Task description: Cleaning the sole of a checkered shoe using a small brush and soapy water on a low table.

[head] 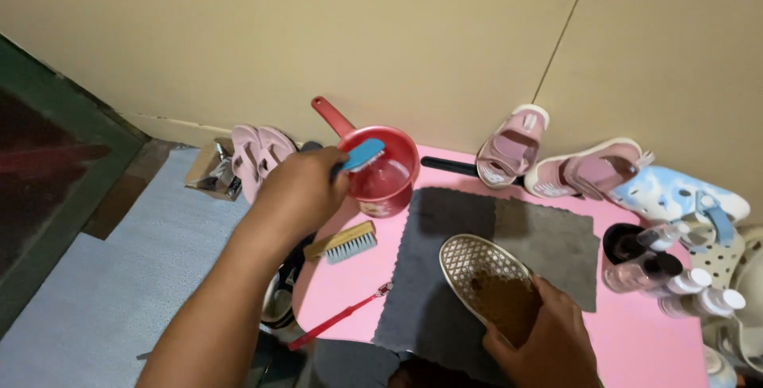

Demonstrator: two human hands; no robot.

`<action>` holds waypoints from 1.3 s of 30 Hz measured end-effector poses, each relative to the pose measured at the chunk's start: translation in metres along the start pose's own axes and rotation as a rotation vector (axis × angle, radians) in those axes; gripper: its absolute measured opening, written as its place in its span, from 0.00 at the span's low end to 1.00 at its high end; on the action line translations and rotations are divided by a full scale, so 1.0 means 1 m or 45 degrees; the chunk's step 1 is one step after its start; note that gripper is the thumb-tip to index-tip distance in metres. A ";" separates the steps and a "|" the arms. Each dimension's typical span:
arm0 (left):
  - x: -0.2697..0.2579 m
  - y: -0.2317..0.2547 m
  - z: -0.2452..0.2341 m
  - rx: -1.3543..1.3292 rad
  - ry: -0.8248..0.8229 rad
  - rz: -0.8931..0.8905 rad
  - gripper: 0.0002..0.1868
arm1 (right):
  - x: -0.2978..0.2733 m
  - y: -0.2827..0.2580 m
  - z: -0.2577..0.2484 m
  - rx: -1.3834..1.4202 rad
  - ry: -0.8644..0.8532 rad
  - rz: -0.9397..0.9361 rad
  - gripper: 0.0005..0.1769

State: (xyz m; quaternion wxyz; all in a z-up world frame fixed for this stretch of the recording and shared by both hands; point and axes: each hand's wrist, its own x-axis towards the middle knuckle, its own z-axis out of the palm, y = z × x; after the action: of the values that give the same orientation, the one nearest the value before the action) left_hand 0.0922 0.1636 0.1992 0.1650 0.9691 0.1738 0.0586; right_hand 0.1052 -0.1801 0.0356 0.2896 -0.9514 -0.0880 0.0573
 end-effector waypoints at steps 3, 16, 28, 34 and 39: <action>0.031 0.008 0.007 0.179 -0.250 -0.095 0.17 | 0.005 0.012 0.010 0.022 0.085 -0.076 0.59; 0.087 0.017 0.049 0.671 -0.705 -0.048 0.07 | 0.011 0.011 0.005 -0.118 -0.153 0.074 0.67; 0.010 0.020 -0.003 0.306 -0.417 -0.193 0.16 | -0.007 0.008 0.007 0.002 0.107 -0.112 0.59; -0.016 -0.007 0.008 0.238 -0.163 -0.078 0.20 | -0.010 0.000 0.000 0.022 0.084 -0.060 0.57; -0.030 -0.021 0.021 0.160 0.025 0.024 0.20 | -0.010 0.000 -0.001 0.018 0.083 -0.078 0.56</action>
State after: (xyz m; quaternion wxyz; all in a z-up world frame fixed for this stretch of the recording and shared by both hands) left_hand 0.0608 0.1652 0.1710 0.1013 0.9785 0.1695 0.0588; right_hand 0.0950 -0.1823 0.0372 0.3008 -0.9475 -0.1072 0.0179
